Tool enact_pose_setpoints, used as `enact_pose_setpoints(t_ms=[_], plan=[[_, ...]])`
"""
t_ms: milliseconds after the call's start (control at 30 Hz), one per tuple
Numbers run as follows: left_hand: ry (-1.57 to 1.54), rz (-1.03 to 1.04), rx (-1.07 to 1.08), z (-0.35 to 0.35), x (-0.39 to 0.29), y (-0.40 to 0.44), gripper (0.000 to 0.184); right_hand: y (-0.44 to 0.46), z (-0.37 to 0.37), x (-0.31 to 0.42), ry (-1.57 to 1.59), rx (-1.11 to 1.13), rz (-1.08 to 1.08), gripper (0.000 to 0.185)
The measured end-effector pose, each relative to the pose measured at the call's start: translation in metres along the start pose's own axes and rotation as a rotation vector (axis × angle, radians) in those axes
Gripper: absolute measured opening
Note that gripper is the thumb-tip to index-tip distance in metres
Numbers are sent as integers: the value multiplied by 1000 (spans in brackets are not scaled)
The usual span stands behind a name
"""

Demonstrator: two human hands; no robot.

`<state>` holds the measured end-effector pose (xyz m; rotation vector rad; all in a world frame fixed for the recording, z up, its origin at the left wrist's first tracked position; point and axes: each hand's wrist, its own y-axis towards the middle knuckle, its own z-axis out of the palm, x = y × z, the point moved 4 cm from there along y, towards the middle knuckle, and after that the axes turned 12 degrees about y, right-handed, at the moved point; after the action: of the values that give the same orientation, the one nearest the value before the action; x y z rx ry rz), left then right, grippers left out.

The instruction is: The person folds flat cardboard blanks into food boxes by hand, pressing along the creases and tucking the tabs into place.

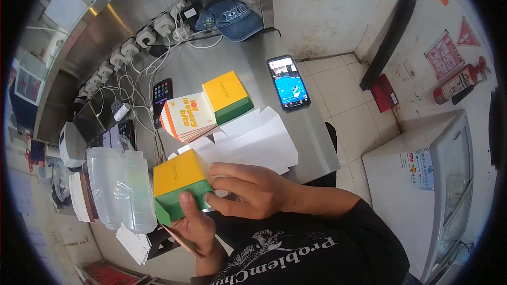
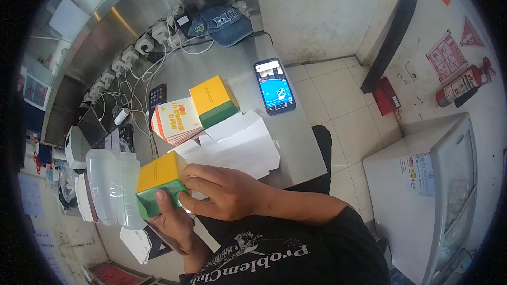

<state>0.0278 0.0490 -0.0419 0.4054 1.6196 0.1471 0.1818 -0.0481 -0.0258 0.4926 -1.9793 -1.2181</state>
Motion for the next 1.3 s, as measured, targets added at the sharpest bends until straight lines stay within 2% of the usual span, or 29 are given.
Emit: enact_pose_setpoints(t_ms=[133,300,333,400,433,600,667,867,1167,1267,1300], plan=[[47,81,40,-4,-3,1,36,-2,3,-1,-43,36,36,27],[26,186,367,-8,5,-7,35,0,-2,-5,32,-40,177,36],[25,187,368,-9,9,-5,35,1,-4,-7,91,-77,233,38],[86,37,451,-8,21,-2,38,-3,-4,-9,123,-93,263,38],[148,86,463,-5,16,3,33,-5,-3,-11,161,-109,290,39],[179,107,378,3,15,4,31,-11,3,-13,174,-87,314,35],[9,59,302,2,21,6,28,-10,4,-13,192,-80,319,35],[-359,-43,316,1,59,-6,29,-6,9,-7,216,-105,328,36],[-385,33,326,-8,69,-6,37,-3,9,-5,295,-98,375,28],[-438,82,307,-8,53,-6,46,-2,10,-6,256,-125,374,20],[-352,58,271,-11,52,-6,47,0,8,-4,159,-69,295,15]])
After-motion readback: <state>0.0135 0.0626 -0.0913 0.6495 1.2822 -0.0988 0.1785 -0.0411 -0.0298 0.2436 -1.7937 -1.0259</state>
